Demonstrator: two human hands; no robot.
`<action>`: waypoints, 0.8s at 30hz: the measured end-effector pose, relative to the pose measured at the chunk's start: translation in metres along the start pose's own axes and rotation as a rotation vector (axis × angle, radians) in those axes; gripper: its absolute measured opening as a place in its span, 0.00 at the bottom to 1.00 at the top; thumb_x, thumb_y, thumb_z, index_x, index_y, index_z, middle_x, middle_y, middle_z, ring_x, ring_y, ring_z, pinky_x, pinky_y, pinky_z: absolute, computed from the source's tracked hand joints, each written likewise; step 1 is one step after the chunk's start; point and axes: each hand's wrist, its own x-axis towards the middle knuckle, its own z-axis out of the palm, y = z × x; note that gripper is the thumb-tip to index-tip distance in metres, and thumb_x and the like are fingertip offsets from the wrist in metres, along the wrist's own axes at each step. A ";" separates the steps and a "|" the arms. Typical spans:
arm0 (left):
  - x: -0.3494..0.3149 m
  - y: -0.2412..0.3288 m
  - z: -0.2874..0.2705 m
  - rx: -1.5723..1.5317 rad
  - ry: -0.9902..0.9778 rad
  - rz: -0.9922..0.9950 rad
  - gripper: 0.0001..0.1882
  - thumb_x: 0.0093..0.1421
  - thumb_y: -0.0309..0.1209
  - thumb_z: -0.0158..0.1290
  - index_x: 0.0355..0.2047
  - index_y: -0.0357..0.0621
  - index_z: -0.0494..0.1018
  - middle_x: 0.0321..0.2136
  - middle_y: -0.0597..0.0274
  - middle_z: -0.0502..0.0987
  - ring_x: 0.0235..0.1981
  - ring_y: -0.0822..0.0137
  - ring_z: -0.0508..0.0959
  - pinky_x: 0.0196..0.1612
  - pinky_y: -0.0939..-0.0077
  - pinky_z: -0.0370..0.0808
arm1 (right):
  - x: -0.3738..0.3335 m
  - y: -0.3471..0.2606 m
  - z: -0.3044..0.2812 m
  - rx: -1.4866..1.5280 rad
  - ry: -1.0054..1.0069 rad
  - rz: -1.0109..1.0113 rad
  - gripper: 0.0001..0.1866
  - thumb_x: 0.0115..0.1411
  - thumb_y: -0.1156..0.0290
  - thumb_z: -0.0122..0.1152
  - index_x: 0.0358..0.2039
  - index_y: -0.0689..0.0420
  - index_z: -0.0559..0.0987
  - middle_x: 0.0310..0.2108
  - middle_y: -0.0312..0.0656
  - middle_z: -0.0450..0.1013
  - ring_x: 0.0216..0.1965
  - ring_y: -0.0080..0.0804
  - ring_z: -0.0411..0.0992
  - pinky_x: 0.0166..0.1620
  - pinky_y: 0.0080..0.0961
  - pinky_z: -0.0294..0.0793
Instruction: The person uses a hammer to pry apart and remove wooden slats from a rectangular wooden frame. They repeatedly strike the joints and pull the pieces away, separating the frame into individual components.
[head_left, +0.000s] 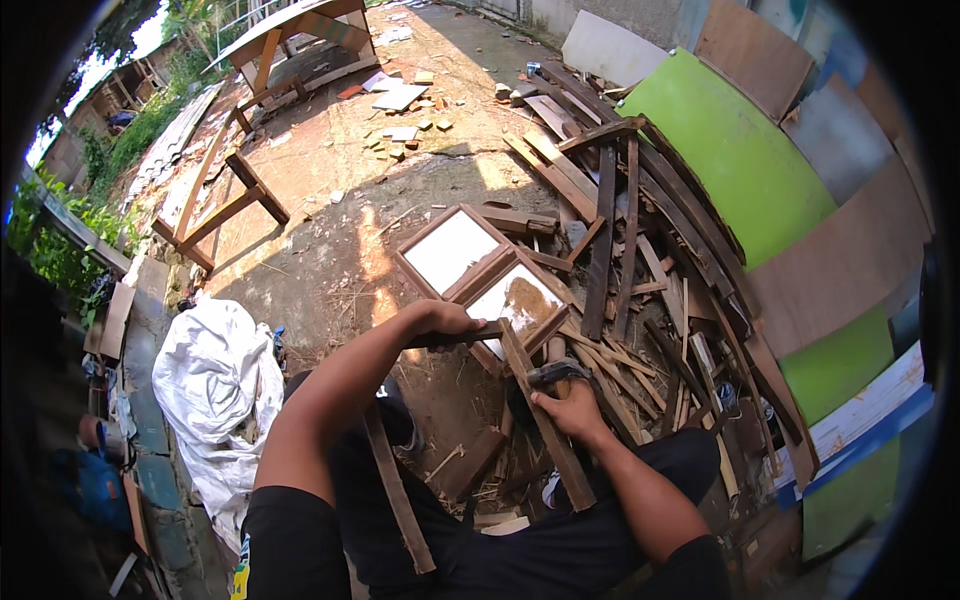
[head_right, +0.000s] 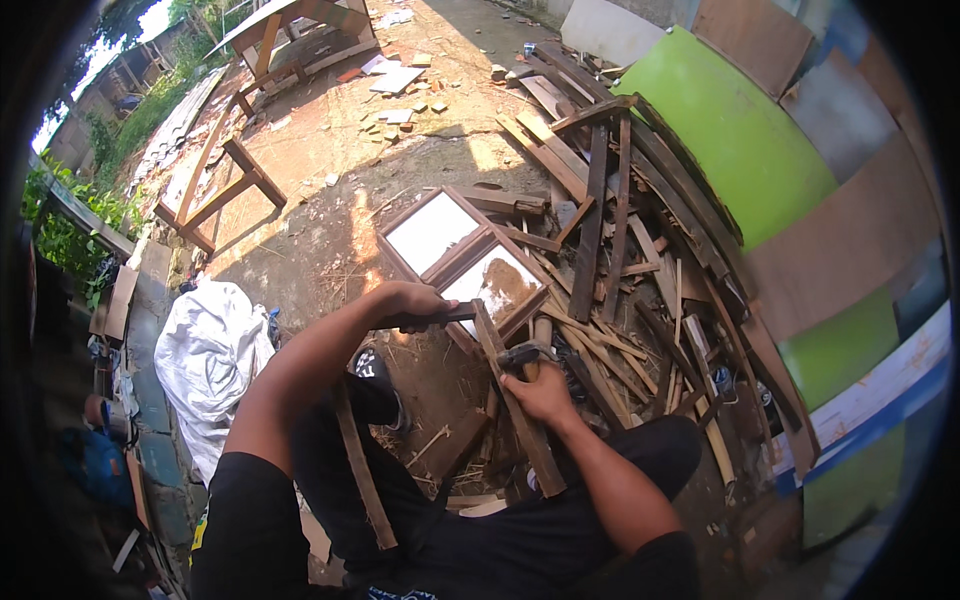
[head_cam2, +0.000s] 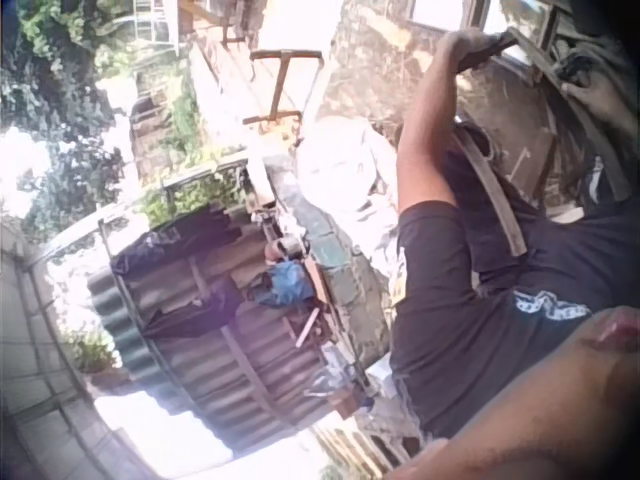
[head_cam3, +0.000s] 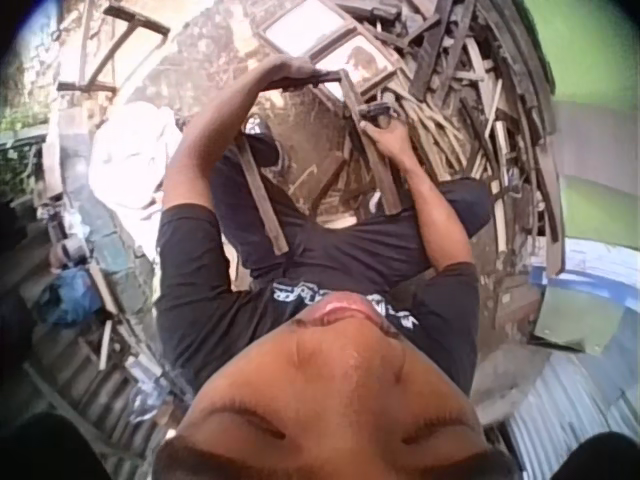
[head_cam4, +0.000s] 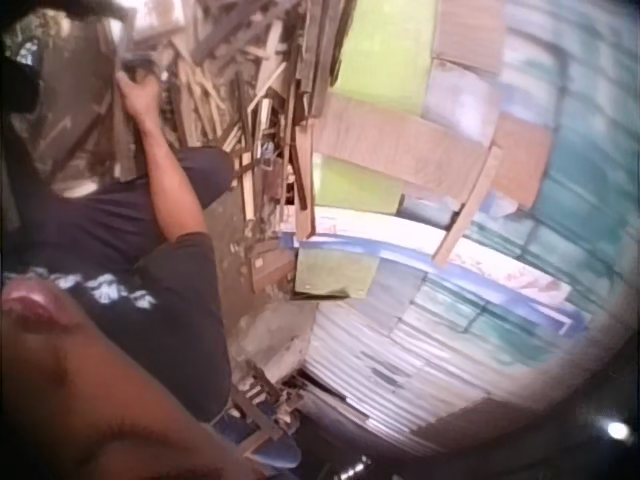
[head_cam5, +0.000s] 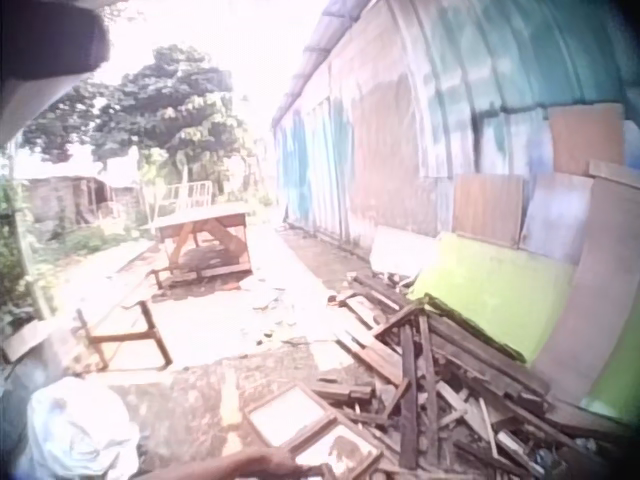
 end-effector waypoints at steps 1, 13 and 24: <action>0.011 -0.010 0.007 -0.014 -0.008 -0.034 0.33 0.74 0.62 0.38 0.39 0.45 0.77 0.19 0.64 0.71 0.19 0.68 0.74 0.26 0.64 0.74 | -0.004 0.007 0.005 -0.034 -0.004 -0.005 0.23 0.55 0.60 0.75 0.45 0.63 0.82 0.42 0.50 0.82 0.45 0.43 0.81 0.51 0.37 0.77; 0.049 -0.018 0.009 0.139 0.074 0.243 0.27 0.77 0.52 0.38 0.60 0.45 0.68 0.36 0.51 0.80 0.23 0.62 0.80 0.27 0.61 0.79 | 0.014 0.007 0.005 0.052 -0.095 0.309 0.11 0.61 0.66 0.71 0.36 0.60 0.82 0.23 0.33 0.74 0.21 0.22 0.70 0.27 0.25 0.70; 0.025 -0.013 0.006 0.089 0.022 0.331 0.25 0.76 0.46 0.41 0.70 0.61 0.66 0.59 0.46 0.77 0.56 0.50 0.79 0.59 0.59 0.73 | 0.026 -0.033 0.020 -0.419 -0.001 -0.390 0.34 0.68 0.78 0.54 0.73 0.63 0.59 0.60 0.64 0.69 0.59 0.63 0.71 0.60 0.41 0.71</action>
